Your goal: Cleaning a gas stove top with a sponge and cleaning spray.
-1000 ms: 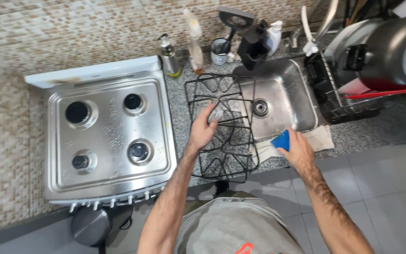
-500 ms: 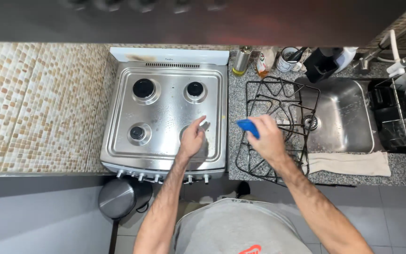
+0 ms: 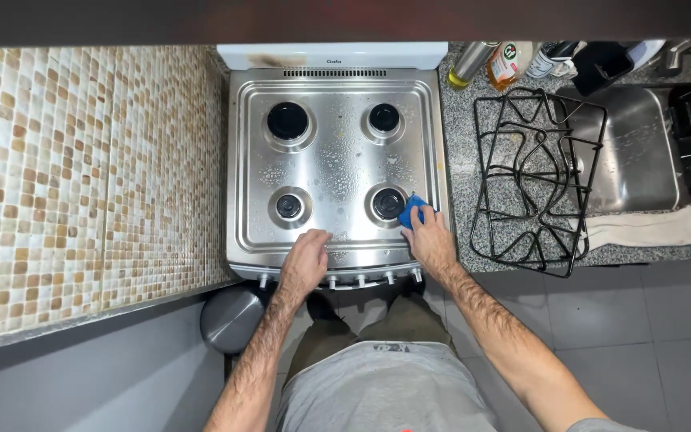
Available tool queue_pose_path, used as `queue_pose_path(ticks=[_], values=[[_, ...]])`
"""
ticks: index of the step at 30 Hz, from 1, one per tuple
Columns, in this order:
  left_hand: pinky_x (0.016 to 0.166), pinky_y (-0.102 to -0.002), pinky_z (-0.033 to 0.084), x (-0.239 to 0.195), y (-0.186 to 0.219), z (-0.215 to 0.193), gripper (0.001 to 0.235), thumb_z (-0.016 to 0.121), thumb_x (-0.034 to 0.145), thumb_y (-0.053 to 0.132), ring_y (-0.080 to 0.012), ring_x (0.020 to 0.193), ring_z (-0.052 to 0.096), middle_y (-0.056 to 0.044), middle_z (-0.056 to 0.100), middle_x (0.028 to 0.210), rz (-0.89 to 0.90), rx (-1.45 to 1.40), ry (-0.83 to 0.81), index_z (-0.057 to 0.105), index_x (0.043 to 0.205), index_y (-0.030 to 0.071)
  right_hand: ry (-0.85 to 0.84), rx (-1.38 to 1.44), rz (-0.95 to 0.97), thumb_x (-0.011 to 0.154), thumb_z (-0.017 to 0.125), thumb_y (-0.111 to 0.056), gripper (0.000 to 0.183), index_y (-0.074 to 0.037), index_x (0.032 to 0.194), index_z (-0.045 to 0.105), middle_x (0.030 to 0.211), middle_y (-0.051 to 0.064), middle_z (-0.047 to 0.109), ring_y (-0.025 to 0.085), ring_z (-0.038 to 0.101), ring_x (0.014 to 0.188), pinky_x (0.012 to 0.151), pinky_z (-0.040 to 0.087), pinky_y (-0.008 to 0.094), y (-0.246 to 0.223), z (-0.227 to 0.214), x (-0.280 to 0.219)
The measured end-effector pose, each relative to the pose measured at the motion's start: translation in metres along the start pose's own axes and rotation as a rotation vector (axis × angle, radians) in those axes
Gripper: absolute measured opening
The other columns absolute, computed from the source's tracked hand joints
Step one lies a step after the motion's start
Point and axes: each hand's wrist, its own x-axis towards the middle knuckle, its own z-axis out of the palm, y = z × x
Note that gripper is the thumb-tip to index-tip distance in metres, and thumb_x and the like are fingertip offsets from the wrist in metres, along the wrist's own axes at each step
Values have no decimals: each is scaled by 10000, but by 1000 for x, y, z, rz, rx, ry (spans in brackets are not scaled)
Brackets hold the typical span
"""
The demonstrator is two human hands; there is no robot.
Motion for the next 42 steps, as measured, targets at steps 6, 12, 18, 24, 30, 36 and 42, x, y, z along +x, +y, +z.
queue_pose_path(ticks=[6, 12, 18, 24, 30, 36, 42], values=[[1147, -451, 598, -14, -19, 6, 410, 609, 1043, 65, -312, 1401, 662, -88, 698, 1390, 12, 39, -6, 742, 1422, 144, -114, -76, -28, 1069, 689, -210, 557, -166, 1618, 601, 1416, 92, 556, 375, 638, 1241, 998, 643, 509, 20, 11, 0], [1138, -469, 581, -24, -20, 27, 359, 597, 1062, 47, -337, 1370, 660, -122, 695, 1338, 38, 100, 44, 740, 1387, 103, -56, -209, -68, 1060, 747, -301, 510, -219, 1560, 682, 1303, 72, 571, 336, 620, 1192, 968, 564, 468, 40, 9, 89], [1237, -477, 495, -18, -56, 74, 359, 722, 1042, 182, -321, 1447, 600, -102, 659, 1401, 118, 342, 114, 705, 1400, 155, -148, -177, -121, 1080, 707, -339, 505, -183, 1559, 669, 1229, 86, 537, 334, 588, 1143, 937, 497, 468, 41, 6, 46], [1269, -491, 442, -23, -64, 68, 427, 781, 1022, 301, -306, 1432, 601, -105, 629, 1409, 125, 515, 198, 677, 1416, 172, -133, -48, -135, 1098, 664, -378, 483, -136, 1514, 703, 1164, 106, 574, 358, 659, 1117, 924, 554, 483, 44, 17, -2], [1244, -471, 458, -34, -134, 42, 393, 803, 982, 431, -286, 1283, 667, -82, 674, 1294, 49, 653, 301, 753, 1260, 158, -62, 134, -12, 1128, 631, -355, 439, -44, 1406, 766, 1091, 168, 626, 392, 722, 1042, 873, 610, 508, -13, 64, 0], [1089, -433, 570, -34, -158, 32, 437, 720, 1006, 522, -283, 1158, 675, -66, 652, 1174, 54, 437, 291, 740, 1205, 134, -89, 10, 84, 1124, 624, -395, 450, -188, 1506, 739, 1140, 81, 617, 321, 687, 1158, 954, 624, 489, 31, 33, -8], [1031, -428, 606, -37, -143, 23, 447, 753, 976, 527, -265, 1161, 668, -43, 632, 1155, 22, 437, 275, 744, 1200, 141, -136, 65, 51, 1093, 579, -359, 528, -214, 1594, 665, 1222, 104, 579, 384, 639, 1200, 1017, 591, 537, 7, 14, -30]])
